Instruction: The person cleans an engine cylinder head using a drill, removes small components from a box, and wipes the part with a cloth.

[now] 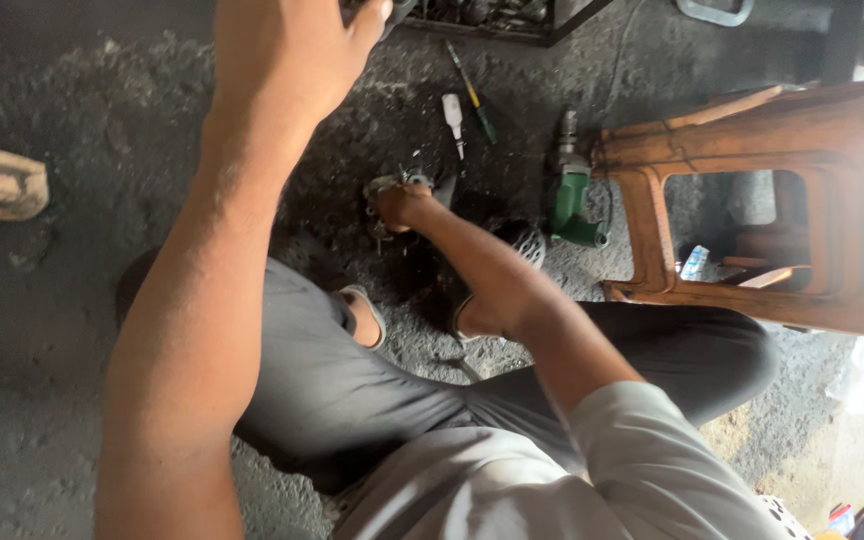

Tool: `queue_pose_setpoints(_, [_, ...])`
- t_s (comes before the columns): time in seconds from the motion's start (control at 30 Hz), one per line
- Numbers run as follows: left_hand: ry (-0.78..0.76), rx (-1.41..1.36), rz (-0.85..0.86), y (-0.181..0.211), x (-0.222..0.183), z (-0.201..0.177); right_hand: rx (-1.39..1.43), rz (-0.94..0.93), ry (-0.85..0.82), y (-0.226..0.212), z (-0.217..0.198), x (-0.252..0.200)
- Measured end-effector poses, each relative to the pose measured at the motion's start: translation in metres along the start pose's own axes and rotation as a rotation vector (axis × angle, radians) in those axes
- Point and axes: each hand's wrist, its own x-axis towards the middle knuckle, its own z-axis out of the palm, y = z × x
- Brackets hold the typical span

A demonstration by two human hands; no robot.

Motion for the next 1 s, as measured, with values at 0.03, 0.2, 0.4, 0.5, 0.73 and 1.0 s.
queue_pose_setpoints(0.03, [0.003, 0.043, 0.001, 0.003, 0.001, -0.005, 0.085, -0.002, 0.025, 0.000, 0.002, 0.002])
queue_pose_setpoints(0.2, [-0.065, -0.099, -0.082, 0.019, 0.006, -0.017, 1.732, 0.171, 0.185, 0.003, 0.033, 0.001])
queue_pose_setpoints(0.4, [-0.178, -0.318, -0.184, -0.012, -0.017, 0.009, 2.409, 0.357, 0.411, -0.029, 0.039, -0.039])
queue_pose_setpoints(0.5, [-0.246, -0.318, -0.222, -0.040, -0.019, 0.037, 1.820, 0.581, 0.416, -0.040, 0.018, -0.040])
queue_pose_setpoints(0.73, [-0.266, -0.153, -0.192, -0.078, -0.038, 0.057, 0.236, 0.288, 0.332, -0.049, 0.041, -0.003])
queue_pose_setpoints(1.0, [-0.316, -0.219, -0.207, -0.059, -0.031, 0.045, 0.801, 0.365, 0.321, -0.025, 0.026, -0.016])
